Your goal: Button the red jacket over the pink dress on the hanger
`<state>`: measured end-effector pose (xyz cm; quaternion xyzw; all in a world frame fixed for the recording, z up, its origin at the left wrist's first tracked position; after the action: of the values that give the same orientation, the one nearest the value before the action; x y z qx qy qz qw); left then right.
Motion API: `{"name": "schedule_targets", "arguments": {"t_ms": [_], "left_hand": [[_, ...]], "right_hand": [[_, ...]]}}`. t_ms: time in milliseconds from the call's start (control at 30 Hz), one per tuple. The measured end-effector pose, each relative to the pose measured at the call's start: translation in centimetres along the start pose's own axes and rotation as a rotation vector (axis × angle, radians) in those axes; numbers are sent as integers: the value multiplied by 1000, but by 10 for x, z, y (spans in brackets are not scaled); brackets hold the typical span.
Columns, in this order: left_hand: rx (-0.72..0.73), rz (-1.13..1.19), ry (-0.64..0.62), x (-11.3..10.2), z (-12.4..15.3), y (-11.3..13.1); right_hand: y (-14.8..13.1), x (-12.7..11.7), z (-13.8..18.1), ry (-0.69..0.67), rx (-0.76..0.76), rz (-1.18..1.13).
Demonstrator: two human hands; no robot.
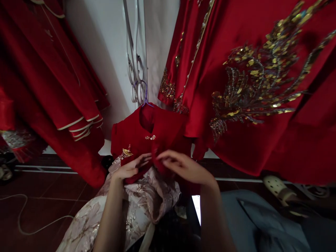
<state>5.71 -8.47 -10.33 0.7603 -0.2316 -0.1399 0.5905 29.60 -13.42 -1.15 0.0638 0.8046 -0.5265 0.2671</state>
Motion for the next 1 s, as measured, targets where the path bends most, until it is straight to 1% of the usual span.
{"name": "schedule_targets", "arguments": {"t_ms": [33,67,100,133,167,233,300,367,433,467,500,533,633,700,833,1000], "left_hand": [[20,61,-21,-1,4,5],[23,117,-17,-2,7,10],[9,160,4,-2,8,13],[-24,189,25,-1,9,15],[-62,202,46,1,9,16],[-121,180,101,4,6,17],[-138,125,130,7,3,19],[-120,68,120,9,2,23],[-90,2,110,9,2,28],[-73,-26,111,8,3,30],[-58,-50,114,8,4,31],[-48,-69,119,7,4,32],[-15,-100,157,6,4,31],[15,-112,202,5,3,30],[47,-108,233,8,-1,29],[65,-115,276,16,-4,30]], "right_hand": [[-12,5,2,-257,-67,-43],[-22,8,4,-446,-116,-82],[-31,9,6,-567,-144,-110],[-36,9,8,-621,-159,-125],[-39,9,9,-615,-156,-124],[-35,9,9,-514,-111,-99],[-21,12,6,-369,-29,-76],[-2,19,0,-159,57,-30],[15,29,-6,71,111,38],[22,34,-9,143,126,56],[27,40,-12,180,130,56],[30,46,-15,179,128,39],[32,62,-21,117,111,-14],[32,67,-24,128,117,-21],[34,69,-27,161,131,-46],[35,63,-28,220,152,-52]]}}
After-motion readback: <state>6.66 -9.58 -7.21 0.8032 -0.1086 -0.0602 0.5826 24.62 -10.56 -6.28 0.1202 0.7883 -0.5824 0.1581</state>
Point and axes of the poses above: each hand's wrist, its own z-axis away from the middle knuckle, its own x-axis out of the palm, y = z × x, the point moved 1 cm from there along -z, towards the middle knuckle, and after that the axes turned 12 degrees about y, right-handed, at the moved point
